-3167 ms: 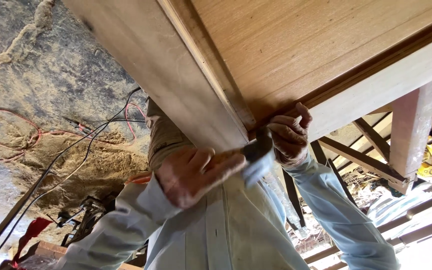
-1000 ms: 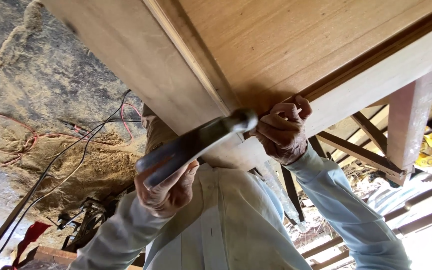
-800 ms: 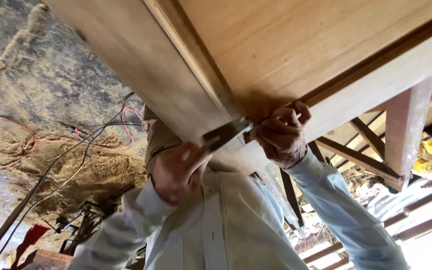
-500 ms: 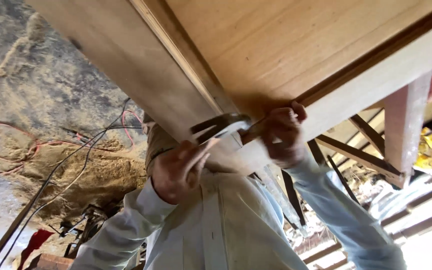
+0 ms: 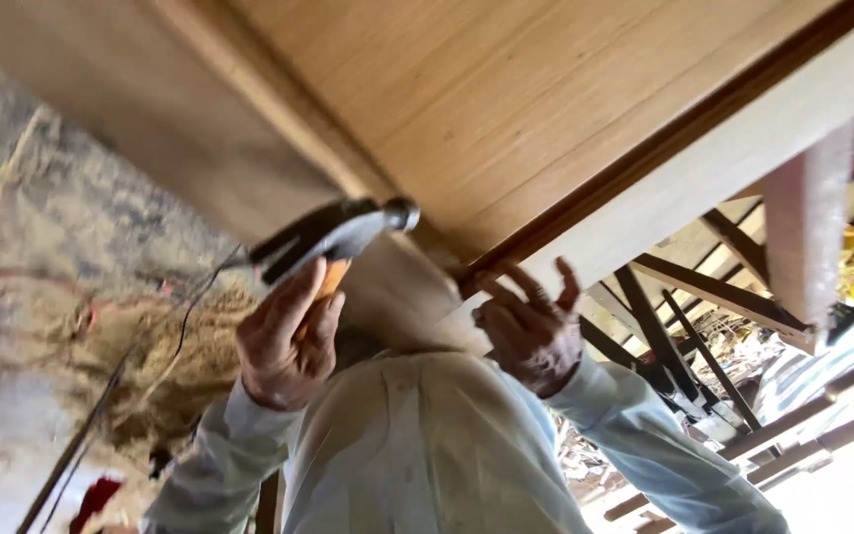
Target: A person uses a hammer and a screwdriver to assemble and secure components of a decorative wooden door panel in a workshop.
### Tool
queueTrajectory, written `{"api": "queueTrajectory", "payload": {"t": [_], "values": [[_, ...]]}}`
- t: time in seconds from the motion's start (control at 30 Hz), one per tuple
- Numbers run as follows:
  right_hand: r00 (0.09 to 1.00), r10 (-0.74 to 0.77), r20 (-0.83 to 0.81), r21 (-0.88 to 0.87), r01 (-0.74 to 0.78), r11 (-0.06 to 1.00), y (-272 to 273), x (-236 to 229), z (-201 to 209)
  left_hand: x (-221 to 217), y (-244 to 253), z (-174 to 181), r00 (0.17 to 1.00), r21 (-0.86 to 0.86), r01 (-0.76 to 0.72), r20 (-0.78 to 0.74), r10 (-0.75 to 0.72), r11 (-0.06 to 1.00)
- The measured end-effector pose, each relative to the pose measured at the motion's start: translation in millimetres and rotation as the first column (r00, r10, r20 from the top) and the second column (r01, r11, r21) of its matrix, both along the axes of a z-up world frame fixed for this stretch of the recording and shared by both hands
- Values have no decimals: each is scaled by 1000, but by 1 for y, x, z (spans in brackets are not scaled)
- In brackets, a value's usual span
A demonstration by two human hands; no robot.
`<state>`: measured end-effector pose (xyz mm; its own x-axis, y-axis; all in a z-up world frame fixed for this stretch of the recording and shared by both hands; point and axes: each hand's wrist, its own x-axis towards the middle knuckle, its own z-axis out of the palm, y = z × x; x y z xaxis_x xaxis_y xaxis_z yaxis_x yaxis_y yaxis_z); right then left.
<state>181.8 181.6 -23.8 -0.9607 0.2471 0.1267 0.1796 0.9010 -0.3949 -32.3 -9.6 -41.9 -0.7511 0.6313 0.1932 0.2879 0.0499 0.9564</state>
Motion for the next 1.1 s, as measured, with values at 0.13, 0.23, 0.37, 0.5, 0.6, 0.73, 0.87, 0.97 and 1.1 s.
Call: {"api": "queueTrajectory", "payload": {"t": [0.13,0.23,0.37,0.5,0.6,0.73,0.87,0.97,1.1], "values": [[999,-29,-44,-34,28,999,2,2,-6,2,0,-10,998,14,55,-39,-55,998],[992,-3,-126,-132,-14,991,0,6,-10,-3,0,-14,997,-1,57,-53,-57,998],[995,9,-98,-113,-20,993,26,-18,11,-2,-12,-17,992,-165,65,-99,-82,984],[994,22,-108,-74,-30,997,59,-17,11,2,-17,-18,988,-326,55,-115,-98,944],[991,22,-136,-23,-25,999,79,-10,4,3,-29,-27,975,-409,38,-186,-124,912],[988,-3,-157,9,4,1000,102,-3,-2,5,-28,-25,982,-403,4,-170,-79,915],[973,5,-233,65,10,998,125,3,-14,8,-29,-26,989,-406,-34,-147,-29,913],[954,3,-299,98,27,995,142,9,-31,8,-32,-30,988,-414,-50,-156,-16,909],[966,-38,-257,46,52,998,159,0,-10,9,-39,-31,992,-458,-37,-127,-24,888]]}}
